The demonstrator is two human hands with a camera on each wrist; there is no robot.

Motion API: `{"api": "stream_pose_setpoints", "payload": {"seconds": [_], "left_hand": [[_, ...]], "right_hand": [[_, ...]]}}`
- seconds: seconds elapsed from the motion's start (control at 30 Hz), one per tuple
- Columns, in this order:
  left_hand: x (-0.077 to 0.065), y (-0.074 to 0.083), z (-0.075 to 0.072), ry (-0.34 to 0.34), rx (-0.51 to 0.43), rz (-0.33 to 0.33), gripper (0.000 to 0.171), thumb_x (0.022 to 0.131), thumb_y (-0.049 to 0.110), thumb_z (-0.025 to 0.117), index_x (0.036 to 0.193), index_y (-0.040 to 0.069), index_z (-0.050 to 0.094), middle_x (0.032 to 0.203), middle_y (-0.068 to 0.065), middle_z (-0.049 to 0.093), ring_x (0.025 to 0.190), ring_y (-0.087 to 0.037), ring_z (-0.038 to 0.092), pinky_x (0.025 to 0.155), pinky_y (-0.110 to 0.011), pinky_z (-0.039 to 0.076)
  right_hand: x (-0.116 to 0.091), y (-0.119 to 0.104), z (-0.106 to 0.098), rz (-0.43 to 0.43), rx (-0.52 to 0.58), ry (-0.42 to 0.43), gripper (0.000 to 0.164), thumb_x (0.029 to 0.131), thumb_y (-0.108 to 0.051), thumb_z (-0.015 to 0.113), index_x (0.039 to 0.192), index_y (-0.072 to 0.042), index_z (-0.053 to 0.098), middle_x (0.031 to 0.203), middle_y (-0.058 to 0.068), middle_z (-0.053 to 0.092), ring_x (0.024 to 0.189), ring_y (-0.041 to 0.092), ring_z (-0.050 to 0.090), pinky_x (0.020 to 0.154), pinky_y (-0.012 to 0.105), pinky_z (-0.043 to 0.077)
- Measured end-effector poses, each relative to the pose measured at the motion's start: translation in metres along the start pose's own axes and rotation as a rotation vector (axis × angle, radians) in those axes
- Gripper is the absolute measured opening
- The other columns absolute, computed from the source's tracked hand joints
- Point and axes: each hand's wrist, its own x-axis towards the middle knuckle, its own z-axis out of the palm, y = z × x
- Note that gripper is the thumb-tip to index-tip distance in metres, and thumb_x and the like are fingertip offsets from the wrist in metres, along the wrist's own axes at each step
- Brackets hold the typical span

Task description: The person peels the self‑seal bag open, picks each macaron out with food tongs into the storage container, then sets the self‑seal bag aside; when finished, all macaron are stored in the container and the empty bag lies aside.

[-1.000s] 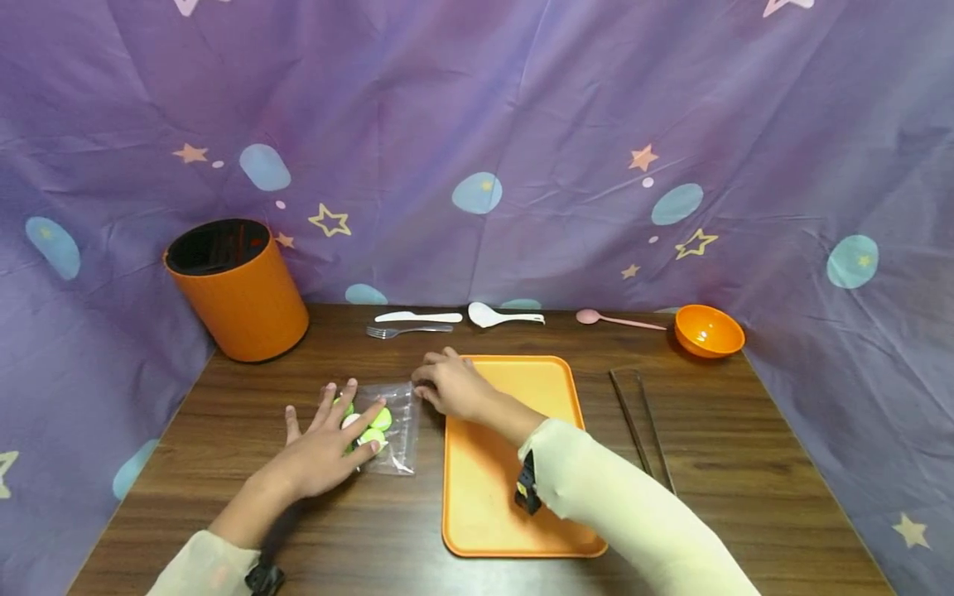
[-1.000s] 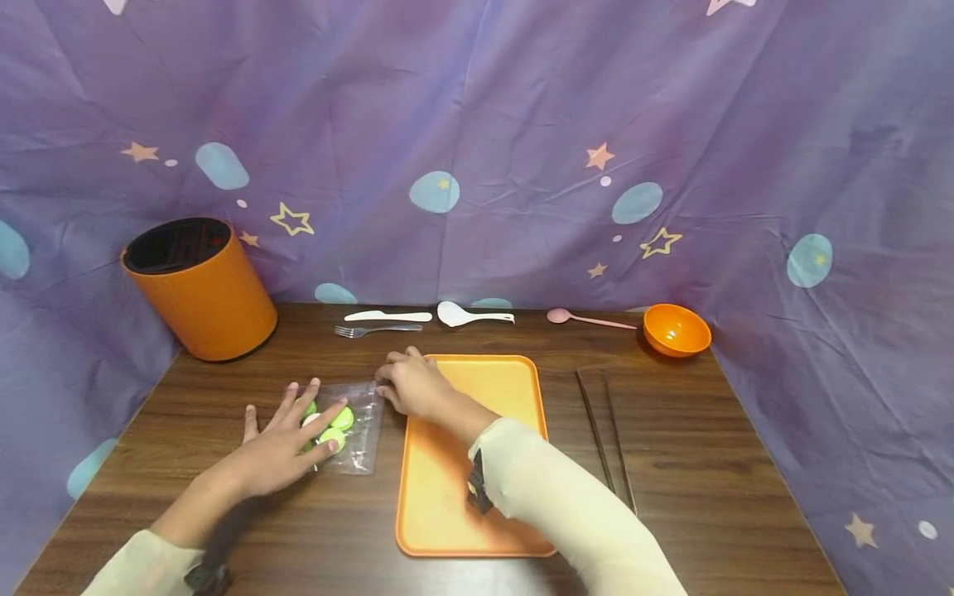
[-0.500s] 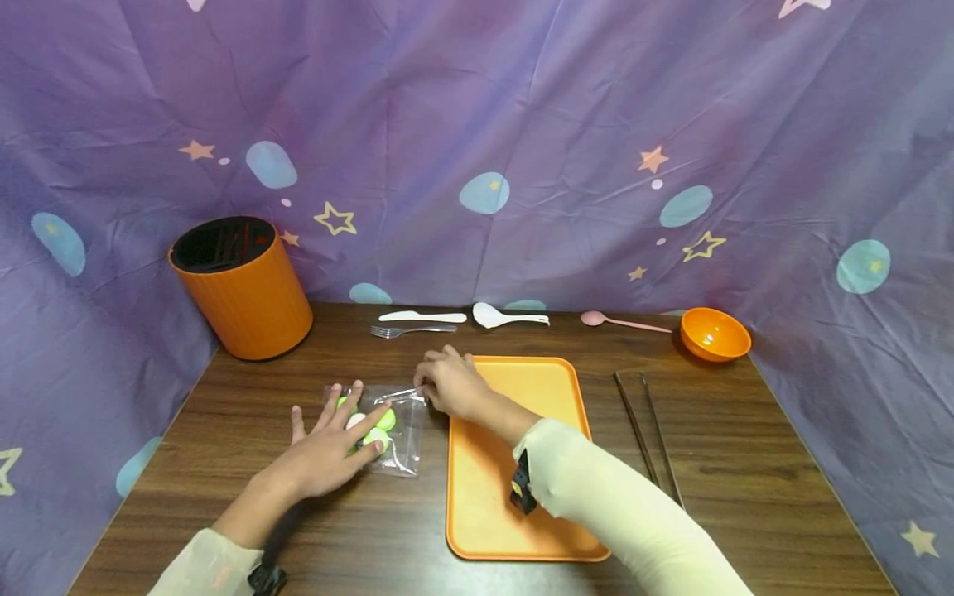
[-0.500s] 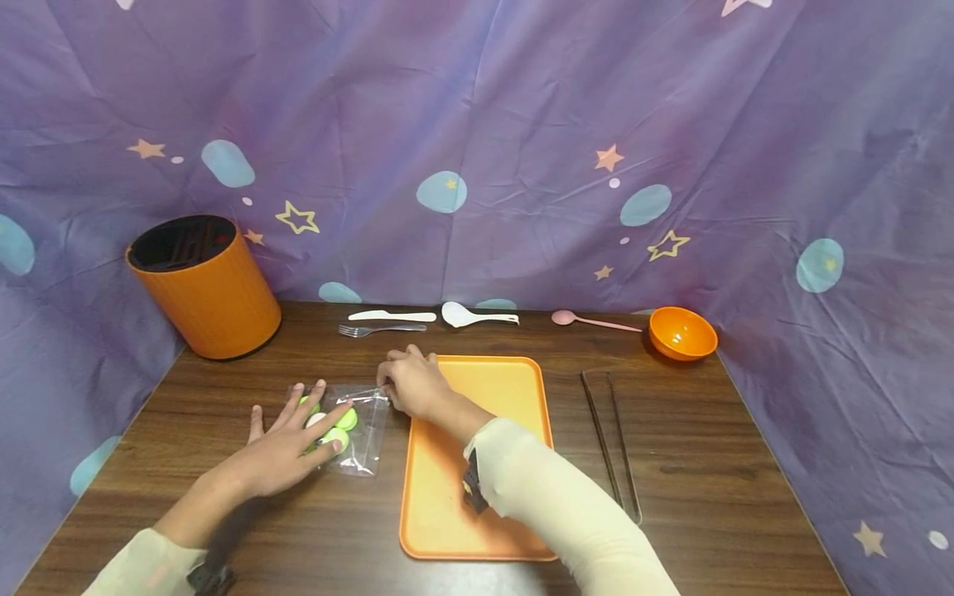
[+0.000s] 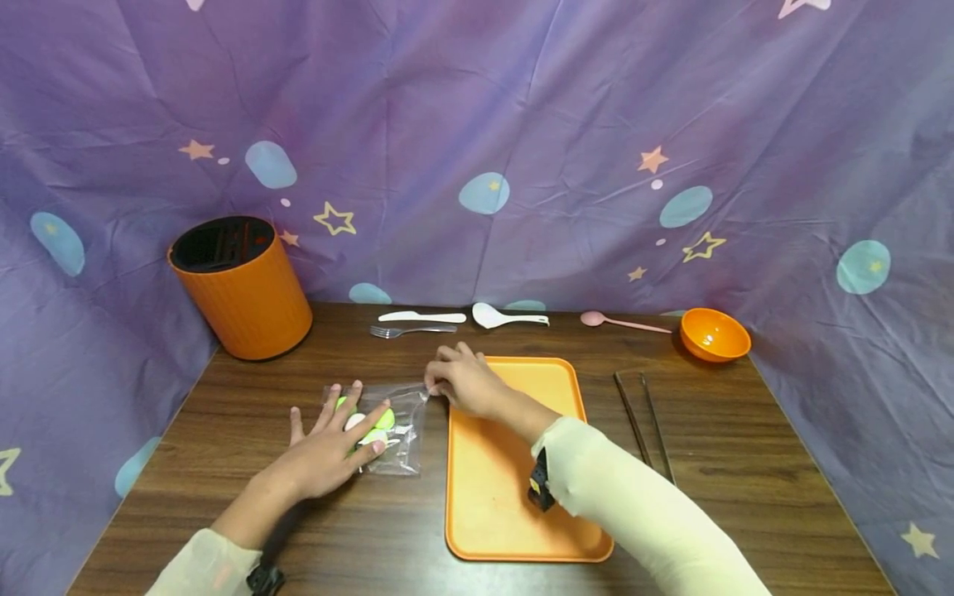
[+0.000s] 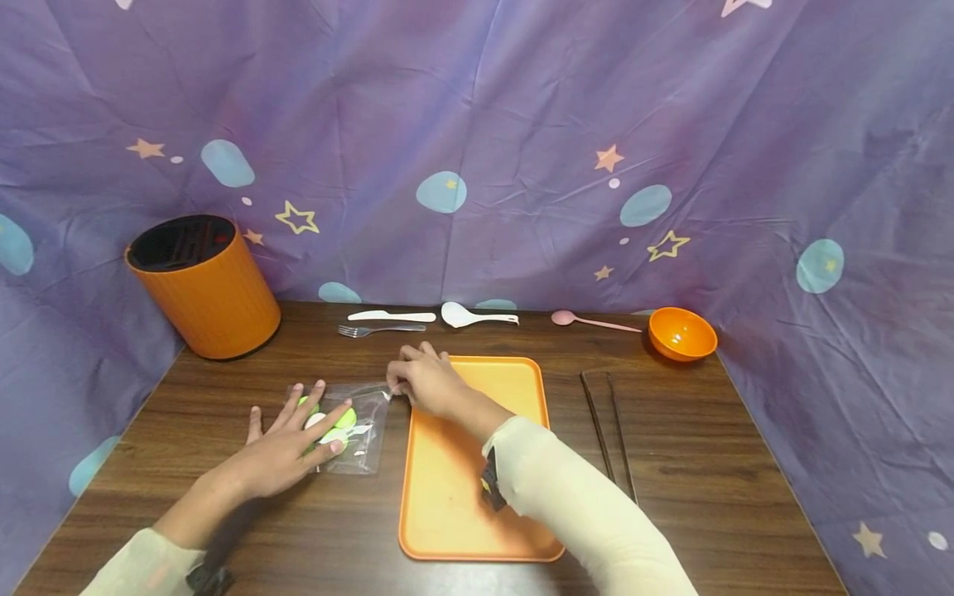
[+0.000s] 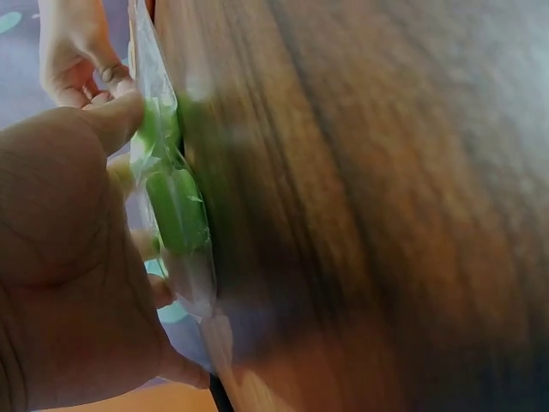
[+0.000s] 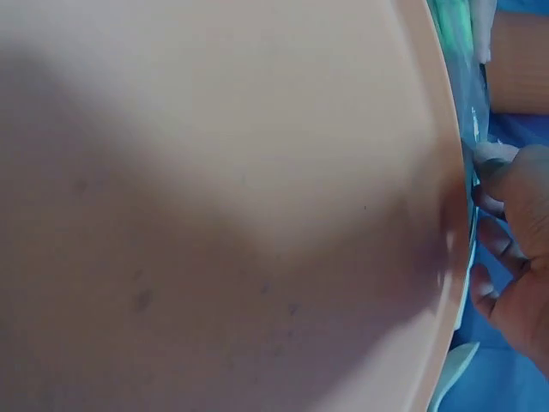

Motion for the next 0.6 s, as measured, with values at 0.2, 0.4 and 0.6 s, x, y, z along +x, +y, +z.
{"api": "stream_pose_setpoints", "payload": {"seconds": [0.2, 0.4, 0.6], "left_hand": [[0.0, 0.002, -0.003, -0.009, 0.012, -0.006, 0.066, 0.115, 0.057, 0.047, 0.175, 0.035, 0.033, 0.187, -0.021, 0.003, 0.17, -0.056, -0.005, 0.116, -0.096, -0.011], [0.0, 0.003, -0.003, -0.016, 0.005, -0.007, 0.067, 0.115, 0.058, 0.047, 0.175, 0.033, 0.032, 0.186, -0.022, 0.002, 0.17, -0.056, -0.005, 0.117, -0.095, -0.011], [0.0, 0.003, -0.003, -0.019, 0.004, -0.013, 0.067, 0.114, 0.058, 0.048, 0.175, 0.033, 0.033, 0.186, -0.021, 0.002, 0.17, -0.055, -0.006, 0.117, -0.095, -0.012]], "right_hand": [[0.0, -0.004, -0.003, -0.028, 0.009, -0.043, 0.012, 0.101, -0.026, 0.082, 0.113, -0.025, 0.08, 0.123, 0.0, 0.066, 0.106, 0.021, 0.05, 0.086, 0.035, 0.04], [0.004, -0.014, 0.0, -0.042, -0.005, -0.086, 0.011, 0.098, -0.028, 0.083, 0.109, -0.03, 0.083, 0.129, 0.0, 0.064, 0.109, 0.022, 0.049, 0.088, 0.036, 0.04], [0.001, -0.011, -0.001, -0.039, -0.01, -0.08, 0.004, 0.097, -0.027, 0.083, 0.095, -0.028, 0.08, 0.126, 0.0, 0.063, 0.109, 0.021, 0.048, 0.088, 0.035, 0.038]]}}
